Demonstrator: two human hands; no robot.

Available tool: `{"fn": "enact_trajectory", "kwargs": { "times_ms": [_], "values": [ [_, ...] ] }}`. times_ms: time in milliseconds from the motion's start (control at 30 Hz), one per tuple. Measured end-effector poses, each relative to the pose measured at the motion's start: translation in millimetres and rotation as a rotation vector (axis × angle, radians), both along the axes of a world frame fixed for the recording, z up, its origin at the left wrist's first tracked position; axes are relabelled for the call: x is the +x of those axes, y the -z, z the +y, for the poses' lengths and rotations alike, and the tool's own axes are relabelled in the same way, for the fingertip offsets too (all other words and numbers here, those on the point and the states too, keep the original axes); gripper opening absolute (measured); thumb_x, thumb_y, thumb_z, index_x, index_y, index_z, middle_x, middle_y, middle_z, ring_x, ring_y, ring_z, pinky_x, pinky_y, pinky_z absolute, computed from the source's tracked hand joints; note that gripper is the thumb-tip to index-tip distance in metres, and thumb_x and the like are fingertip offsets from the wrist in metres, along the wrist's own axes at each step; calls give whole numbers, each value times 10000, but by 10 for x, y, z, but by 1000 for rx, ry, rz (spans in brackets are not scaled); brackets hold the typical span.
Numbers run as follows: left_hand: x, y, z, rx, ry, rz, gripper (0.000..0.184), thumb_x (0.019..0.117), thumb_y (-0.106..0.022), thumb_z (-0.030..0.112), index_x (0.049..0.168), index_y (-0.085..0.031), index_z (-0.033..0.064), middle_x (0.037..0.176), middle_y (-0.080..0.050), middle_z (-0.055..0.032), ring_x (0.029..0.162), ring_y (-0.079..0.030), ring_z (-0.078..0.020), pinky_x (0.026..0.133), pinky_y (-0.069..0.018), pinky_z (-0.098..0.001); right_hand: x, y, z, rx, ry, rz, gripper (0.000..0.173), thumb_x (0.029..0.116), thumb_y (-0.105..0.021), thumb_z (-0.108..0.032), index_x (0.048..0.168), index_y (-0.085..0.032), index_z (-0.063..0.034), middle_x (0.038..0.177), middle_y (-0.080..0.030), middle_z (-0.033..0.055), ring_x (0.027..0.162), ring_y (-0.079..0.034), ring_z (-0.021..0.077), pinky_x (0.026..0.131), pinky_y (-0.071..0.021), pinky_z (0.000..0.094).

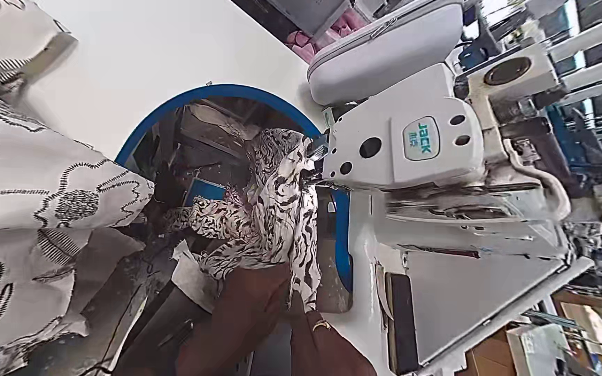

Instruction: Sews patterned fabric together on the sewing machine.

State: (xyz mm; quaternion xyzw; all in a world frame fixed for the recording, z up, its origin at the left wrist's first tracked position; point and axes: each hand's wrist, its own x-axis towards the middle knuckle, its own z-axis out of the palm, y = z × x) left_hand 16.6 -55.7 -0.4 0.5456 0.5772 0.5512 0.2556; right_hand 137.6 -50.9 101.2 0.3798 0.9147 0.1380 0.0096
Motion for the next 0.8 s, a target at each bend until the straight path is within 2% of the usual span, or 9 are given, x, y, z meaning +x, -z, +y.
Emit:
{"fn": "enact_trajectory", "kwargs": {
  "times_ms": [133, 233, 367, 467, 567, 600, 667, 767, 800],
  "values": [
    [-15, 27, -78, 71, 12, 0, 250, 953, -552, 164, 955, -768, 39, 657, -680, -52, 544, -636, -154, 510, -516, -319, -56, 100, 103, 90, 14, 46, 249, 876, -616, -30, 1048, -792, 12, 598, -629, 62, 465, -569, 173, 432, -420, 273],
    [-20, 67, 79, 67, 19, -96, 238, 979, -546, 155, 856, -721, 52, 654, -646, -41, 548, -592, -125, 519, -480, -288, -136, 156, 204, 130, 25, 86, 264, 866, -618, -26, 1063, -790, 6, 631, -651, 73, 488, -595, 186, 443, -439, 278],
    [-37, 52, 338, 52, -21, -161, 247, 996, -542, 121, 851, -715, 21, 666, -640, -67, 567, -588, -139, 552, -491, -303, -241, 239, 410, 174, 28, 249, 269, 894, -568, -45, 1030, -794, 8, 619, -628, 79, 470, -577, 193, 419, -427, 291],
    [-77, -16, 452, -47, -2, -167, 254, 1012, -539, 151, 1016, -740, -4, 723, -684, -86, 609, -631, -160, 598, -525, -338, -44, 479, 427, 178, 73, 476, 301, 917, -537, -111, 998, -787, 34, 590, -626, 91, 454, -560, 177, 424, -415, 286],
    [-221, -248, 289, -324, 227, -148, 430, 999, -622, 229, 1356, -609, -12, 782, -682, -137, 655, -644, -249, 654, -540, -439, 366, 580, 245, 61, 166, 632, 255, 909, -625, -177, 868, -771, 28, 612, -670, 96, 491, -585, 88, 490, -456, 192],
    [-224, -285, 207, -348, 262, -120, 488, 975, -660, 232, 1393, -590, -11, 771, -680, -145, 648, -641, -269, 650, -535, -460, 401, 522, 214, 30, 158, 633, 241, 901, -645, -186, 806, -746, 12, 592, -645, 80, 490, -563, 68, 492, -437, 171],
    [-132, -237, 85, -247, 209, -58, 434, 918, -692, 208, 1294, -669, -8, 747, -702, -127, 622, -669, -263, 607, -548, -463, 319, 343, 217, 30, 46, 512, 252, 912, -639, -196, 730, -722, -42, 565, -640, 55, 489, -596, 91, 472, -450, 204],
    [-85, -92, 144, -131, 119, -132, 235, 891, -636, 122, 1077, -758, 44, 783, -708, -69, 669, -655, -169, 634, -537, -376, 76, 279, 345, 124, -135, 330, 243, 912, -573, -138, 696, -676, -91, 499, -501, 14, 406, -491, 137, 374, -346, 266],
    [-98, -48, 199, -122, 113, -199, 214, 907, -627, 121, 1051, -770, 52, 826, -728, -55, 713, -666, -129, 673, -547, -340, 19, 277, 402, 139, -161, 308, 246, 911, -559, -129, 700, -679, -91, 501, -503, 13, 402, -492, 141, 365, -342, 273]
  ]
}}
